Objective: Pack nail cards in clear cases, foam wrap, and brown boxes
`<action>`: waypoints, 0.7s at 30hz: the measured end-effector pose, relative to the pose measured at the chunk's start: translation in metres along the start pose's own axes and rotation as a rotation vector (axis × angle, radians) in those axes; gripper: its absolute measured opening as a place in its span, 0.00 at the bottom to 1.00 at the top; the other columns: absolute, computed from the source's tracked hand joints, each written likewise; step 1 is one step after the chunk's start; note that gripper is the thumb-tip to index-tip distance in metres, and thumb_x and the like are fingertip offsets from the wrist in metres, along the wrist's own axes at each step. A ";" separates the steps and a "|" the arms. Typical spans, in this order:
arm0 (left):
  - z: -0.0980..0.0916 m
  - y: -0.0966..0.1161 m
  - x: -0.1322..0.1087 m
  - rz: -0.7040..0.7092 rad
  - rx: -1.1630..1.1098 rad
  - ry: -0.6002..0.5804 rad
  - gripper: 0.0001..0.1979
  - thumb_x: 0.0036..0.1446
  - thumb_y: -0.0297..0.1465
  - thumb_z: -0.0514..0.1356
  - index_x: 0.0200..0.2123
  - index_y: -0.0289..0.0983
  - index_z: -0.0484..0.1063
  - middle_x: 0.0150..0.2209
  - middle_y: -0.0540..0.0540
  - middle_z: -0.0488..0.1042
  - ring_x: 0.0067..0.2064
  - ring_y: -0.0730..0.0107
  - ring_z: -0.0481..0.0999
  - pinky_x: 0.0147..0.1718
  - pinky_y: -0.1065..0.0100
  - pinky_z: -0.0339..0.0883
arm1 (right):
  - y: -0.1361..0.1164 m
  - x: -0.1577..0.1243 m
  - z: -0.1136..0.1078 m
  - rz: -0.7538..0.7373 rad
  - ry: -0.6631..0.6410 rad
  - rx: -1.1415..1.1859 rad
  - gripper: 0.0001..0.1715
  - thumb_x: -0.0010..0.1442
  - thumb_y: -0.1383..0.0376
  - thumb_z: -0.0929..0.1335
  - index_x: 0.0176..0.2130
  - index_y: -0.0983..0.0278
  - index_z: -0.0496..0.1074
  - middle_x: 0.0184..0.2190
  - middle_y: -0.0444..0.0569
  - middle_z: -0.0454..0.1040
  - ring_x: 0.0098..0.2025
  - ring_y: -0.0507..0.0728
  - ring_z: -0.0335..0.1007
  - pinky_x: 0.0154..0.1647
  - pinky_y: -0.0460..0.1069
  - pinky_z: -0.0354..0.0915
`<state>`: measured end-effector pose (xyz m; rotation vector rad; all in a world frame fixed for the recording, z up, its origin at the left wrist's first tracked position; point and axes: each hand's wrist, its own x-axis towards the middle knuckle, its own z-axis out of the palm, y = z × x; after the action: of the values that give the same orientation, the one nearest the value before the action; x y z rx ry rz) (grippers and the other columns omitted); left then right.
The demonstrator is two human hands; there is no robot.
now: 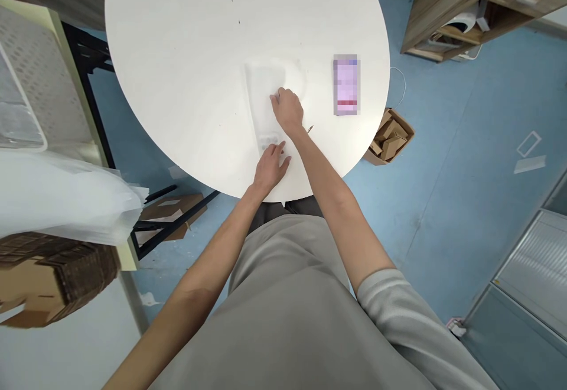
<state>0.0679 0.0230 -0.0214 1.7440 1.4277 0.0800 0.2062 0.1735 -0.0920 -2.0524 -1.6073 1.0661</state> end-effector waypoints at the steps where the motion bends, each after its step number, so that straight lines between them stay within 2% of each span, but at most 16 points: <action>1: 0.001 -0.002 -0.001 0.010 -0.017 0.006 0.28 0.77 0.35 0.55 0.76 0.36 0.63 0.60 0.32 0.75 0.64 0.44 0.76 0.62 0.48 0.75 | 0.000 0.001 0.000 0.013 -0.012 -0.040 0.33 0.83 0.41 0.56 0.48 0.62 0.73 0.46 0.55 0.74 0.56 0.66 0.77 0.62 0.68 0.76; 3: 0.003 -0.005 -0.001 0.019 -0.051 0.022 0.27 0.78 0.34 0.54 0.76 0.37 0.63 0.60 0.33 0.75 0.63 0.46 0.76 0.62 0.49 0.75 | -0.004 0.002 -0.002 0.036 -0.012 -0.092 0.32 0.83 0.43 0.58 0.55 0.65 0.74 0.51 0.60 0.76 0.57 0.68 0.78 0.63 0.71 0.75; 5: 0.005 -0.009 0.001 0.015 -0.078 0.033 0.27 0.76 0.32 0.54 0.75 0.38 0.63 0.59 0.34 0.76 0.62 0.47 0.76 0.61 0.48 0.75 | -0.011 -0.002 -0.006 0.027 0.050 -0.109 0.35 0.83 0.44 0.56 0.66 0.68 0.69 0.61 0.67 0.73 0.63 0.71 0.77 0.65 0.73 0.74; 7: 0.006 -0.011 0.004 0.005 -0.103 0.042 0.28 0.74 0.30 0.55 0.74 0.38 0.65 0.58 0.34 0.76 0.61 0.47 0.77 0.61 0.47 0.75 | -0.020 -0.014 -0.012 -0.062 0.122 -0.132 0.40 0.84 0.46 0.50 0.73 0.70 0.63 0.71 0.70 0.65 0.72 0.73 0.70 0.70 0.74 0.70; 8: 0.006 -0.012 0.006 -0.002 -0.116 0.048 0.27 0.73 0.29 0.56 0.73 0.38 0.67 0.57 0.34 0.76 0.60 0.46 0.77 0.61 0.47 0.75 | -0.024 -0.022 -0.014 -0.146 0.128 -0.154 0.41 0.84 0.48 0.47 0.75 0.69 0.62 0.74 0.69 0.62 0.76 0.72 0.66 0.73 0.73 0.67; 9: 0.007 -0.012 0.008 -0.008 -0.130 0.055 0.25 0.72 0.28 0.57 0.70 0.38 0.69 0.56 0.35 0.77 0.59 0.46 0.77 0.61 0.46 0.75 | -0.026 -0.031 -0.016 -0.253 0.091 -0.180 0.41 0.84 0.50 0.45 0.76 0.68 0.63 0.77 0.66 0.61 0.79 0.71 0.61 0.76 0.73 0.64; 11: 0.007 -0.013 0.012 -0.022 -0.156 0.067 0.20 0.70 0.26 0.58 0.62 0.37 0.76 0.54 0.34 0.78 0.56 0.46 0.79 0.58 0.47 0.76 | -0.026 -0.052 -0.017 -0.502 -0.094 -0.219 0.39 0.84 0.52 0.45 0.75 0.62 0.67 0.79 0.57 0.62 0.83 0.68 0.53 0.81 0.71 0.58; 13: 0.006 -0.014 0.014 -0.031 -0.186 0.065 0.15 0.68 0.25 0.58 0.54 0.36 0.79 0.51 0.34 0.79 0.52 0.46 0.80 0.54 0.48 0.78 | -0.017 -0.068 -0.015 -0.646 -0.285 -0.229 0.36 0.84 0.49 0.51 0.76 0.57 0.67 0.79 0.53 0.65 0.84 0.66 0.52 0.82 0.70 0.56; 15: 0.004 -0.016 0.014 -0.026 -0.225 0.062 0.12 0.67 0.24 0.58 0.48 0.35 0.80 0.49 0.35 0.80 0.50 0.49 0.81 0.51 0.50 0.78 | -0.002 -0.076 -0.011 -0.671 -0.354 -0.242 0.36 0.84 0.47 0.53 0.75 0.58 0.68 0.79 0.54 0.65 0.84 0.67 0.52 0.82 0.71 0.58; 18: -0.005 -0.022 0.007 -0.015 -0.292 0.079 0.14 0.65 0.21 0.56 0.43 0.38 0.80 0.51 0.39 0.81 0.51 0.57 0.82 0.53 0.57 0.78 | 0.018 -0.078 -0.008 -0.666 -0.361 -0.269 0.37 0.83 0.48 0.53 0.76 0.61 0.68 0.80 0.56 0.62 0.85 0.68 0.49 0.81 0.71 0.57; 21: -0.022 -0.031 -0.001 -0.023 -0.266 0.186 0.16 0.67 0.21 0.53 0.46 0.40 0.79 0.52 0.41 0.81 0.55 0.60 0.81 0.54 0.60 0.79 | 0.024 -0.077 -0.007 -0.680 -0.368 -0.278 0.38 0.83 0.47 0.56 0.80 0.59 0.61 0.83 0.54 0.57 0.86 0.67 0.45 0.83 0.72 0.53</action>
<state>0.0321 0.0338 -0.0270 1.5312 1.4942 0.4105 0.2217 0.0953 -0.0756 -1.2858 -2.5021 1.0255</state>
